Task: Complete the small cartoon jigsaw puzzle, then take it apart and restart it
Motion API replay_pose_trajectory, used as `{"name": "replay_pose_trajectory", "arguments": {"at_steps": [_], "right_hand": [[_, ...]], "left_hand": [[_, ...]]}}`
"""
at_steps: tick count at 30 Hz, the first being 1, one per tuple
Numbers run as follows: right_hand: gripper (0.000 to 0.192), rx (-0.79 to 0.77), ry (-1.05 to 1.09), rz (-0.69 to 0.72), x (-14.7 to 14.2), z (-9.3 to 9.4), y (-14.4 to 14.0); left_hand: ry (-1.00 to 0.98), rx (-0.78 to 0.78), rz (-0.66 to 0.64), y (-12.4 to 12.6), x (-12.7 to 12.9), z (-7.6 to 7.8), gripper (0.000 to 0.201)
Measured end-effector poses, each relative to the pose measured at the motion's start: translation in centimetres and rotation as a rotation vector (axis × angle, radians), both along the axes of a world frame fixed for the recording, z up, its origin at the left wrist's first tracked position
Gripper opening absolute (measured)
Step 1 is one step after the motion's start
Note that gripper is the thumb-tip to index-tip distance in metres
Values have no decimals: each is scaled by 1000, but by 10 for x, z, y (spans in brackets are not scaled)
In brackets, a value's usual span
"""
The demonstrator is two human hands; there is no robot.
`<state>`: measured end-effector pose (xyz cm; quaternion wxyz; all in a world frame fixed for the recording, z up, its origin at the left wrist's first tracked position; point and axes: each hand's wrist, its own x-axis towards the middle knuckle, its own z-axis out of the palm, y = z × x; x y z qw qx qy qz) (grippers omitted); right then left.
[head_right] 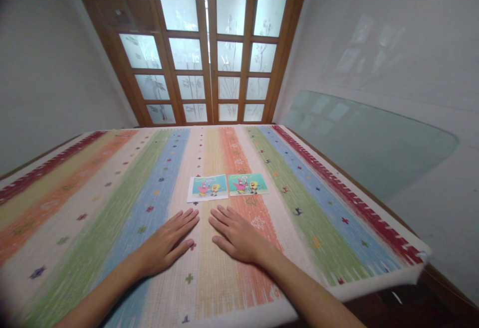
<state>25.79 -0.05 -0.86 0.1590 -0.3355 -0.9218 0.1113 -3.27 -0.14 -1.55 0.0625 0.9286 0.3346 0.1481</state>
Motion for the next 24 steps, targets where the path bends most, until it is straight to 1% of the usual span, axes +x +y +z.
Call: {"name": "replay_pose_trajectory", "arguments": {"at_steps": [14, 24], "right_hand": [[54, 2, 4, -11, -1, -2, 1], [54, 2, 22, -2, 0, -3, 1]], "left_hand": [[20, 5, 10, 1, 1, -2, 60], [-3, -12, 5, 0, 1, 2, 65]]}}
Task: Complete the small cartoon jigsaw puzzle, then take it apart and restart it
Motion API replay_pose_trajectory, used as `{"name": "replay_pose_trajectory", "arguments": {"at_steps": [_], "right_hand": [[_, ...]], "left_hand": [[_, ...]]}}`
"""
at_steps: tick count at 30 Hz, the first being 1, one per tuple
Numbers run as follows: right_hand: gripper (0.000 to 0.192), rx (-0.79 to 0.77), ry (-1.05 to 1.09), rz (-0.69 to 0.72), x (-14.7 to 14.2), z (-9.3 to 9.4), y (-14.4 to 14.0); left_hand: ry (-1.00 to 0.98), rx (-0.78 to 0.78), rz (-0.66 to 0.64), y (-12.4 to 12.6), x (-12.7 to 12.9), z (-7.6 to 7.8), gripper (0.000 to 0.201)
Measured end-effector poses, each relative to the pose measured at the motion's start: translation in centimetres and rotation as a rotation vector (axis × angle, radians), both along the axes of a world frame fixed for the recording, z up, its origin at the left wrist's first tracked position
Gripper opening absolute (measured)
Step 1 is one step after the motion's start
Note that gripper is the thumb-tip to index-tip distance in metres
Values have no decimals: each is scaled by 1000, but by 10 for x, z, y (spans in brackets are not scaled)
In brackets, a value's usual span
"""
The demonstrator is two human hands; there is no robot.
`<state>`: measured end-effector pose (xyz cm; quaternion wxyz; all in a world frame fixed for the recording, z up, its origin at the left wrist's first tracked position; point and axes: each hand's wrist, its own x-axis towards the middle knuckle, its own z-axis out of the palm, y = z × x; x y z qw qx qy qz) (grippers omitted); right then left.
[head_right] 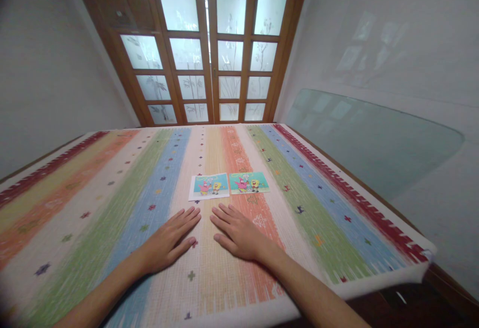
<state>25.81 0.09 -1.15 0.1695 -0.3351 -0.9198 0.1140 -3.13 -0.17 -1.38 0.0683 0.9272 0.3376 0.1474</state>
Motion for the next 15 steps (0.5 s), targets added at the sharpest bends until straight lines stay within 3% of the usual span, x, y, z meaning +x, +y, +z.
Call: {"name": "replay_pose_trajectory", "arguments": {"at_steps": [15], "right_hand": [[53, -16, -41, -6, -1, 5, -1]], "left_hand": [[14, -25, 9, 0, -1, -3, 62]]}}
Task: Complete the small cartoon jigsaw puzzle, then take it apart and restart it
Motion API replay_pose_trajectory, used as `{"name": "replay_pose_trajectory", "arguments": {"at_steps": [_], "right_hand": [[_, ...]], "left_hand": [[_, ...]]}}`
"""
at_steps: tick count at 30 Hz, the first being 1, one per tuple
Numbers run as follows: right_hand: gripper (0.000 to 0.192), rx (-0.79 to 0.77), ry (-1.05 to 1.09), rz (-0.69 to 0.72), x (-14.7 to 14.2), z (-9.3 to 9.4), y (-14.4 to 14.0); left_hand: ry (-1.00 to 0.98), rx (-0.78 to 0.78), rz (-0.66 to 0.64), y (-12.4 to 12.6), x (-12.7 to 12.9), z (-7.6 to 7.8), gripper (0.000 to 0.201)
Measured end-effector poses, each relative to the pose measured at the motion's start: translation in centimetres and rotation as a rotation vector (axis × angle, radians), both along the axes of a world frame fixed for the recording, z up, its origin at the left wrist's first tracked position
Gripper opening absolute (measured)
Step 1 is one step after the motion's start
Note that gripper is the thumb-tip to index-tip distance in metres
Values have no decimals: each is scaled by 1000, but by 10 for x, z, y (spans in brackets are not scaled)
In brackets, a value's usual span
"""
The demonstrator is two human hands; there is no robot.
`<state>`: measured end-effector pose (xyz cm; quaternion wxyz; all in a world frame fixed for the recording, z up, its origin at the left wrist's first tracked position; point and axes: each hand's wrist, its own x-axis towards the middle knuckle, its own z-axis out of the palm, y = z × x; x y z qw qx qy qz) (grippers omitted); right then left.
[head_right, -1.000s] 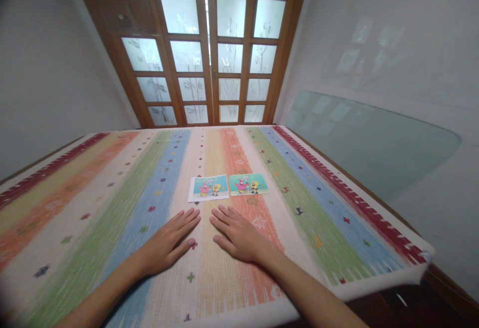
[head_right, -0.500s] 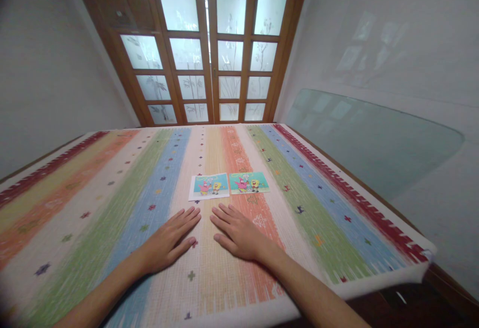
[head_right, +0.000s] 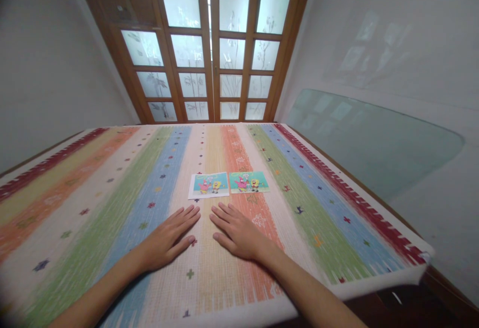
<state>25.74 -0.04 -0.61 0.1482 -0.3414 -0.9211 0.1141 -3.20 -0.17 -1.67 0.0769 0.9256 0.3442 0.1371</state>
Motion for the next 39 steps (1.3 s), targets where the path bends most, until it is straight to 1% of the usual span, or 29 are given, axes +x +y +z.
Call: {"name": "replay_pose_trajectory", "arguments": {"at_steps": [6, 13, 28, 39], "right_hand": [[53, -15, 5, -1, 0, 0, 0], [54, -29, -8, -5, 0, 2, 0], [54, -30, -10, -5, 1, -1, 0], [53, -26, -15, -4, 0, 1, 0]], "left_hand": [[-13, 12, -4, 0, 0, 1, 63], [40, -21, 21, 0, 0, 0, 62], [48, -10, 22, 1, 0, -1, 61], [33, -7, 17, 1, 0, -1, 61]]}}
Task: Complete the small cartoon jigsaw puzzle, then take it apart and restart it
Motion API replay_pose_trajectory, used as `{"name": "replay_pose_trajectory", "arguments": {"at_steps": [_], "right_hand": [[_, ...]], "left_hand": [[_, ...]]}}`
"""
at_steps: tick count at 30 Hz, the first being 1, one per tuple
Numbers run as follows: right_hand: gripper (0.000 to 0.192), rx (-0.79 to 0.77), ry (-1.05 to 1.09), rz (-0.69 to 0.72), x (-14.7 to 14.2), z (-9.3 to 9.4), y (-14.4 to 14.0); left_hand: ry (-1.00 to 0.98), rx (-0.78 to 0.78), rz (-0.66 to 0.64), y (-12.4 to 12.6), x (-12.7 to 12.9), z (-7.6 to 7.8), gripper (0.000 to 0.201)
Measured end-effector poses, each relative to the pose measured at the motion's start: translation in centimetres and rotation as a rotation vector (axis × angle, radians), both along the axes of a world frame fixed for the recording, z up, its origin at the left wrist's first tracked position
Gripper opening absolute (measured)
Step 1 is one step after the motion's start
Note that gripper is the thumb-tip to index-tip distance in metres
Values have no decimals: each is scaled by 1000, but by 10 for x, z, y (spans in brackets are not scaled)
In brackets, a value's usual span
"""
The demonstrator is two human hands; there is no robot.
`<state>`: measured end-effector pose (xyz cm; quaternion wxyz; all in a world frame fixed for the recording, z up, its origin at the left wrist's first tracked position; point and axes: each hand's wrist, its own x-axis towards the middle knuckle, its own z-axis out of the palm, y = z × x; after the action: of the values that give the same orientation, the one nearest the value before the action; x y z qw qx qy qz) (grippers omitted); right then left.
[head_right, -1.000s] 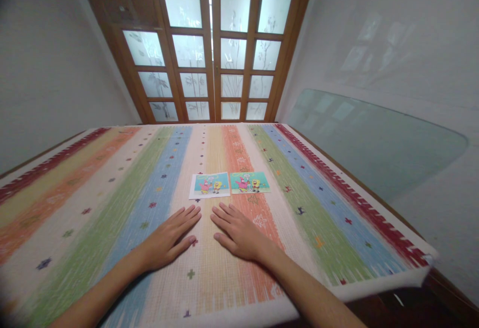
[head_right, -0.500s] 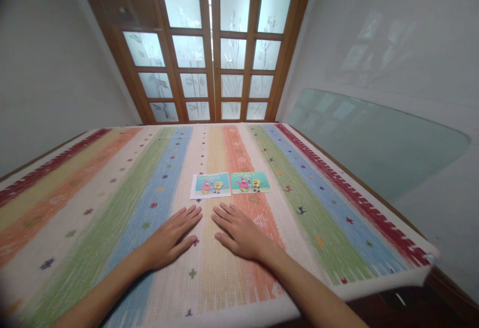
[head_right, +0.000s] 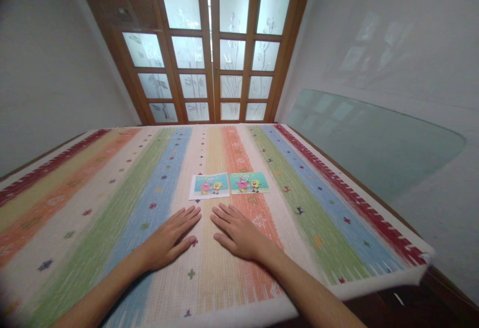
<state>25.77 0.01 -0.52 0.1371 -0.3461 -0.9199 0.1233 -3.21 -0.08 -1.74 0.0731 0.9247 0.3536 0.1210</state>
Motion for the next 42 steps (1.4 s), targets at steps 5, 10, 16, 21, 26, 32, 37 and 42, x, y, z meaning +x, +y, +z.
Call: {"name": "replay_pose_trajectory", "arguments": {"at_steps": [5, 10, 16, 21, 26, 32, 37, 42], "right_hand": [[53, -2, 6, -1, 0, -1, 0], [53, 6, 11, -2, 0, -1, 0], [53, 5, 8, -3, 0, -1, -1], [54, 15, 13, -6, 0, -4, -1], [54, 10, 14, -9, -1, -2, -2], [54, -4, -3, -4, -1, -1, -1], [55, 20, 21, -2, 0, -5, -1], [55, 23, 24, -3, 0, -4, -1]], "left_hand": [[-14, 11, 0, 0, 1, 1, 60], [-12, 7, 2, -1, 0, 1, 61], [-5, -7, 2, 0, 0, 0, 62], [-7, -20, 5, 0, 1, 1, 63], [-9, -16, 4, -1, 1, 1, 63], [-10, -10, 4, -1, 1, 0, 62], [0, -16, 8, -1, 1, 1, 62], [-6, -10, 5, -1, 1, 2, 63]]}}
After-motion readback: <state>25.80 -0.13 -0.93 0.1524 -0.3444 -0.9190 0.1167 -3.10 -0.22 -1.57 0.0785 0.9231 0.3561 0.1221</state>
